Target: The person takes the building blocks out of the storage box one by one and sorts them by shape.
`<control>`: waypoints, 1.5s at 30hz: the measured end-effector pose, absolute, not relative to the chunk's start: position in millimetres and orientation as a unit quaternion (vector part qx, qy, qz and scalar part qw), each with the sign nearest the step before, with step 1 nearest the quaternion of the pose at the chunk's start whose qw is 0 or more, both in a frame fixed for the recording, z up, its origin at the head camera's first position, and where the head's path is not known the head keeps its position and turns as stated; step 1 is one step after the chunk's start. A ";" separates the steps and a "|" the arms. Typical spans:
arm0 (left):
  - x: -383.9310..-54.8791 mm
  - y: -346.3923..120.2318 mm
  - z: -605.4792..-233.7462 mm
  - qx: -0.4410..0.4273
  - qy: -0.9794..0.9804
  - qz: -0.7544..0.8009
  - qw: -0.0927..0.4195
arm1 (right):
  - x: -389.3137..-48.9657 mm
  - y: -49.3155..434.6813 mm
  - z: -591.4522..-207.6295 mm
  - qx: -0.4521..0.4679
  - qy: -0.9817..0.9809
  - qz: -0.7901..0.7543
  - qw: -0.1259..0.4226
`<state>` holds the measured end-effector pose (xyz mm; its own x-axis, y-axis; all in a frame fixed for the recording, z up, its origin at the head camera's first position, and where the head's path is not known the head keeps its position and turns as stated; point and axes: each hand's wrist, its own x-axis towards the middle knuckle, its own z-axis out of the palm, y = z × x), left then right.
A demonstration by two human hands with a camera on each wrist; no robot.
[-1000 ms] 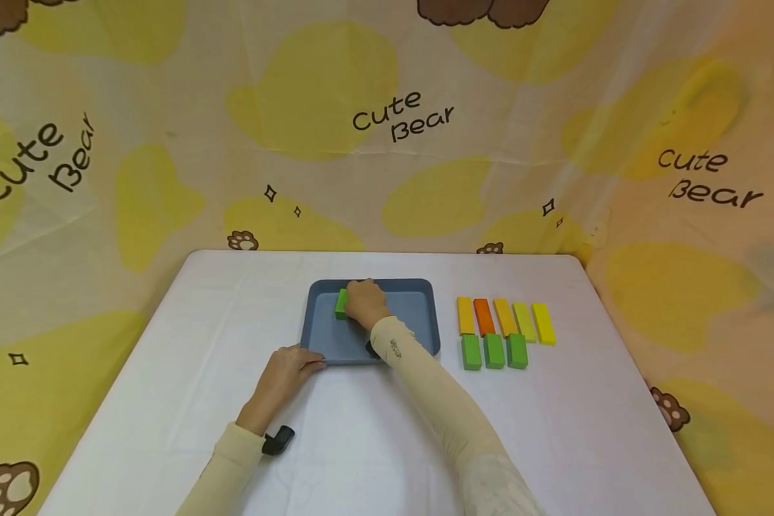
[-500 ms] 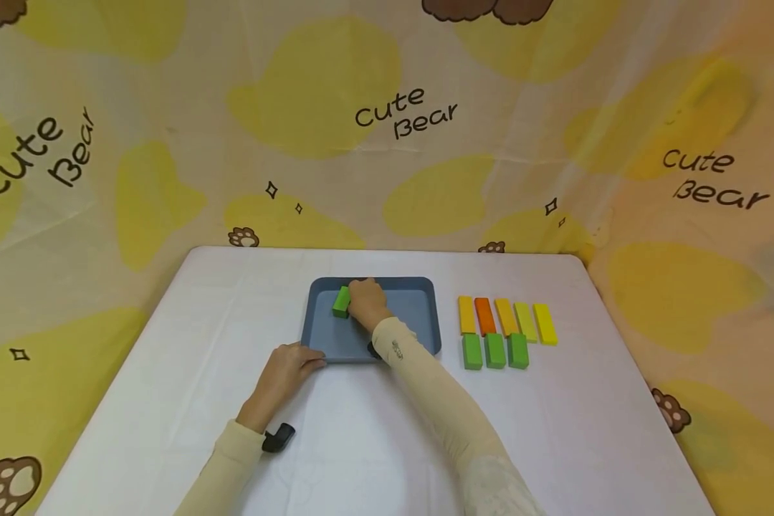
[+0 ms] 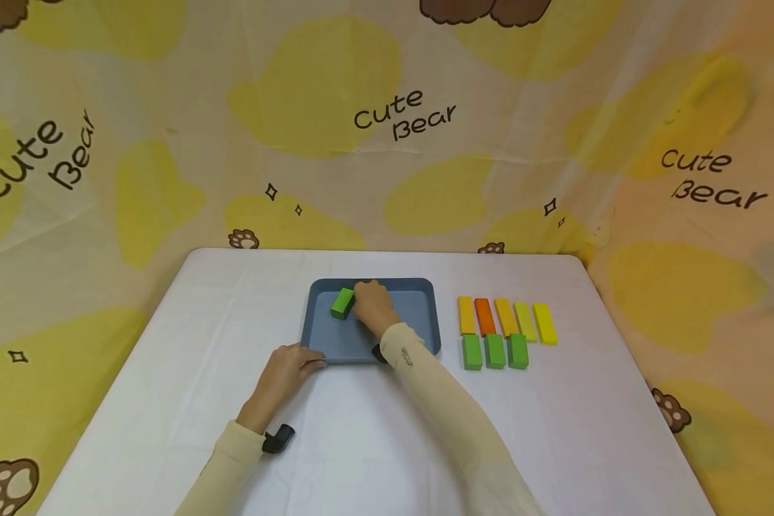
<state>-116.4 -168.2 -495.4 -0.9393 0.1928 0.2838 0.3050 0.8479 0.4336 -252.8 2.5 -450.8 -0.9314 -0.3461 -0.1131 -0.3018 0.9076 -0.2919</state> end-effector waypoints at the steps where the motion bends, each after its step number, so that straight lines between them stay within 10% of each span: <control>1: -115.9 -168.2 -495.9 -0.129 -0.955 -0.243 0.115 | -250.9 5.8 -448.9 -0.160 0.974 -0.139 0.083; 28: -114.5 -167.0 -493.0 -0.132 -0.953 -0.247 0.113 | -180.1 274.4 -424.7 0.014 0.974 -0.223 0.041; 45: -115.4 -164.7 -491.2 -0.124 -0.959 -0.235 0.098 | -159.1 307.0 -453.8 0.053 0.968 -0.215 0.118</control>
